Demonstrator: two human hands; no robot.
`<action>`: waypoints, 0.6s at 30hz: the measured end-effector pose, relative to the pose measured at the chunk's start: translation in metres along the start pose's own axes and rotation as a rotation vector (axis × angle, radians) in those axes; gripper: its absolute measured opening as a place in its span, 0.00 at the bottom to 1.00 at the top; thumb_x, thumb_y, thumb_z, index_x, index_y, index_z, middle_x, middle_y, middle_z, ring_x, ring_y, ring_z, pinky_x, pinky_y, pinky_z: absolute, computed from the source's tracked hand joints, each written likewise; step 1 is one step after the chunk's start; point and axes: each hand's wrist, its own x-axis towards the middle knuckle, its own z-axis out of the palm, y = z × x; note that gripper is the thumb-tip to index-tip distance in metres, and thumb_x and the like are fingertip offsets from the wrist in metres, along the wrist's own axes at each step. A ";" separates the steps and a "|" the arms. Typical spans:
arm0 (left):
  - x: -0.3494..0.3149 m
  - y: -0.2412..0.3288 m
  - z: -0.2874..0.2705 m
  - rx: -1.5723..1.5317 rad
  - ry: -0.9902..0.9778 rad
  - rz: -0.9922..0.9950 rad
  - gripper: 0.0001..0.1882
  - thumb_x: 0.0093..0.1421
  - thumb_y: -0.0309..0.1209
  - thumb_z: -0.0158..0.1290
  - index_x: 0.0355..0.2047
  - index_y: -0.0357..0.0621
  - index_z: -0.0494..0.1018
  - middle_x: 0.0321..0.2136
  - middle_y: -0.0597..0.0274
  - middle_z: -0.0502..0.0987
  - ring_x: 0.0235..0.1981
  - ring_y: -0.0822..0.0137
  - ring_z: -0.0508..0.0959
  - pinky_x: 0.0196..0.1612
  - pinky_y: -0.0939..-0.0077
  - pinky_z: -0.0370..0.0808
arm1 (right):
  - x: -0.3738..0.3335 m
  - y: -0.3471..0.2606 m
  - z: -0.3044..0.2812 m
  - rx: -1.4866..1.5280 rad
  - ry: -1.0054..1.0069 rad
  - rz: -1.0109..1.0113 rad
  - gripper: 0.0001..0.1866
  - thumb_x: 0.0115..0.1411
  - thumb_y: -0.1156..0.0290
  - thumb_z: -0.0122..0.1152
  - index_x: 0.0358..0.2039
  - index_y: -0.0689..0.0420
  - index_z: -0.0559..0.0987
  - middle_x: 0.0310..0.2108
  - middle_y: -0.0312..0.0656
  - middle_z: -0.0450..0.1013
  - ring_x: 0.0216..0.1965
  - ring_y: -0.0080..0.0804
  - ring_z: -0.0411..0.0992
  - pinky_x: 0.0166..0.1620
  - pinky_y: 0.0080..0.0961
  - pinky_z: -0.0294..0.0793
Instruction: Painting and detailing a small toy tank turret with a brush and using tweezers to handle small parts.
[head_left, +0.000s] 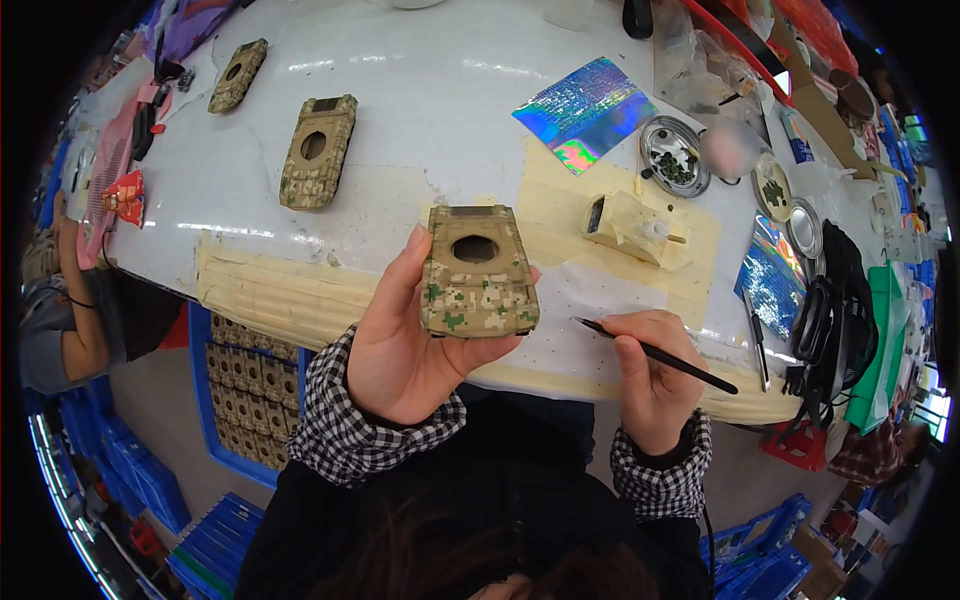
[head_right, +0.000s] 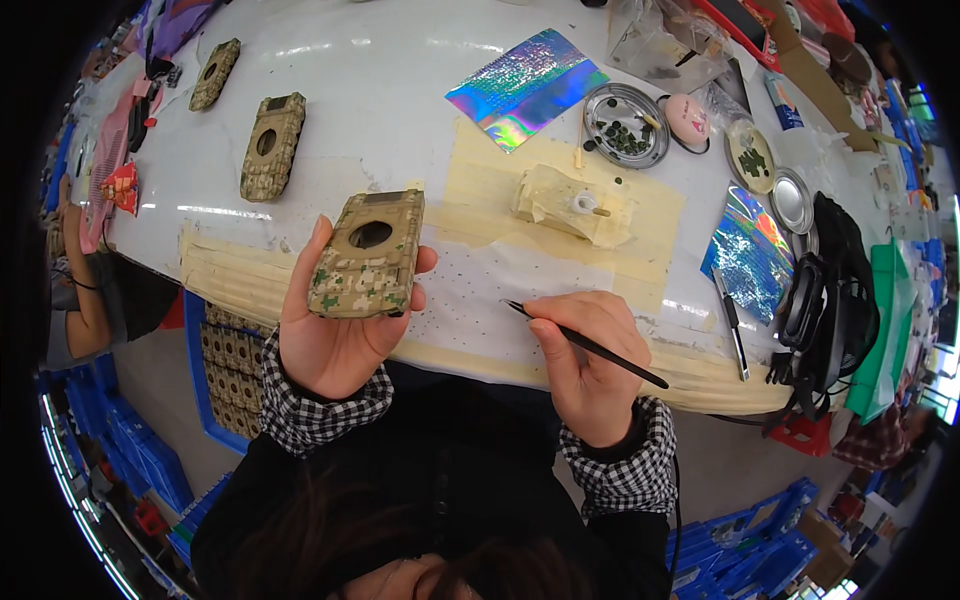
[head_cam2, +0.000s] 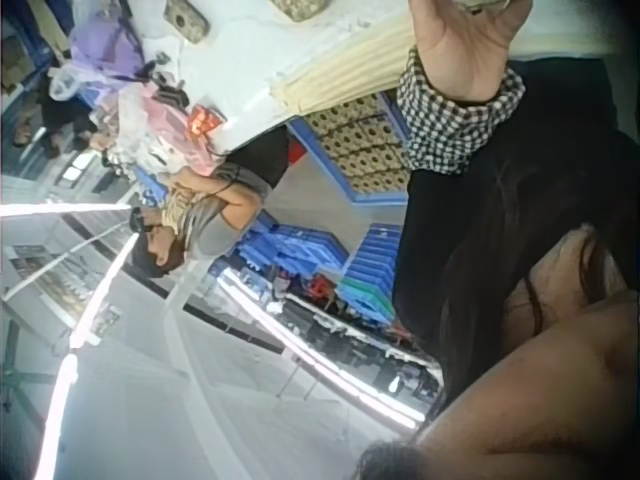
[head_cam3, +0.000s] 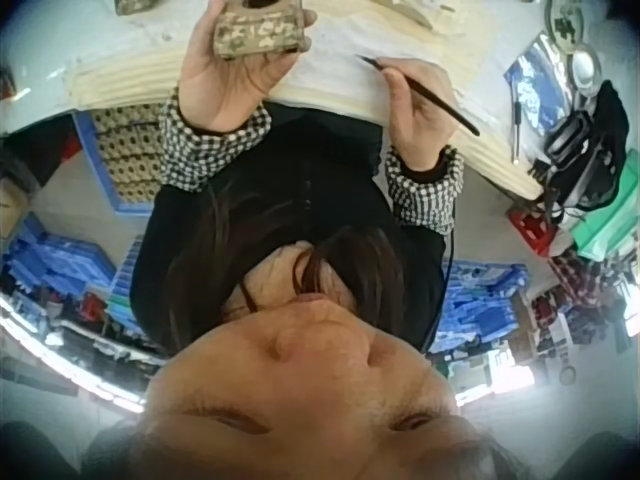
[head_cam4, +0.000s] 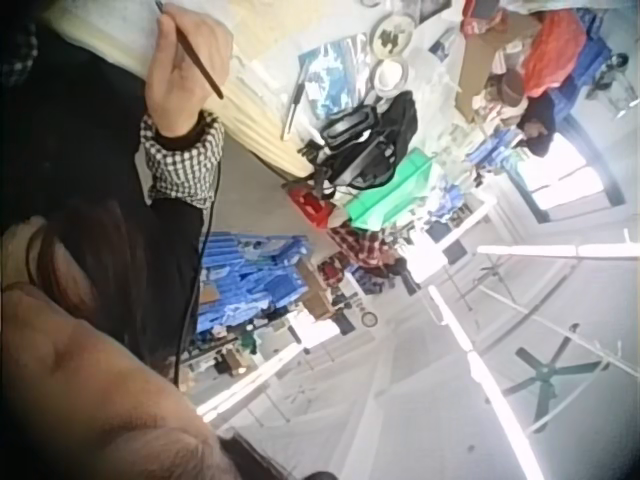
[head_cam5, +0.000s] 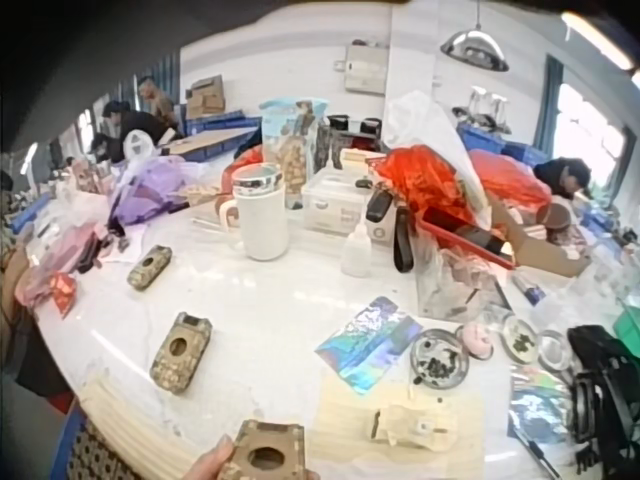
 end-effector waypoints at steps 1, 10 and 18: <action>0.000 0.000 0.000 -0.003 0.001 0.001 0.33 0.70 0.50 0.28 0.62 0.32 0.51 0.52 0.31 0.64 0.46 0.44 0.76 0.44 0.60 0.83 | 0.000 0.001 0.000 0.002 -0.001 -0.001 0.04 0.54 0.76 0.65 0.31 0.61 0.80 0.28 0.41 0.77 0.31 0.35 0.73 0.36 0.26 0.70; 0.000 -0.001 -0.001 -0.012 -0.010 0.008 0.33 0.70 0.50 0.28 0.62 0.32 0.50 0.52 0.30 0.64 0.47 0.44 0.76 0.44 0.60 0.83 | 0.000 0.000 0.000 0.020 -0.006 0.016 0.04 0.54 0.76 0.64 0.31 0.61 0.80 0.28 0.42 0.77 0.30 0.35 0.73 0.36 0.26 0.69; 0.000 0.000 -0.002 -0.018 -0.003 0.006 0.33 0.70 0.50 0.28 0.62 0.32 0.50 0.52 0.30 0.63 0.47 0.43 0.76 0.44 0.60 0.83 | -0.001 0.002 0.001 0.055 -0.008 0.028 0.04 0.55 0.76 0.64 0.30 0.61 0.80 0.27 0.42 0.77 0.30 0.36 0.73 0.35 0.26 0.69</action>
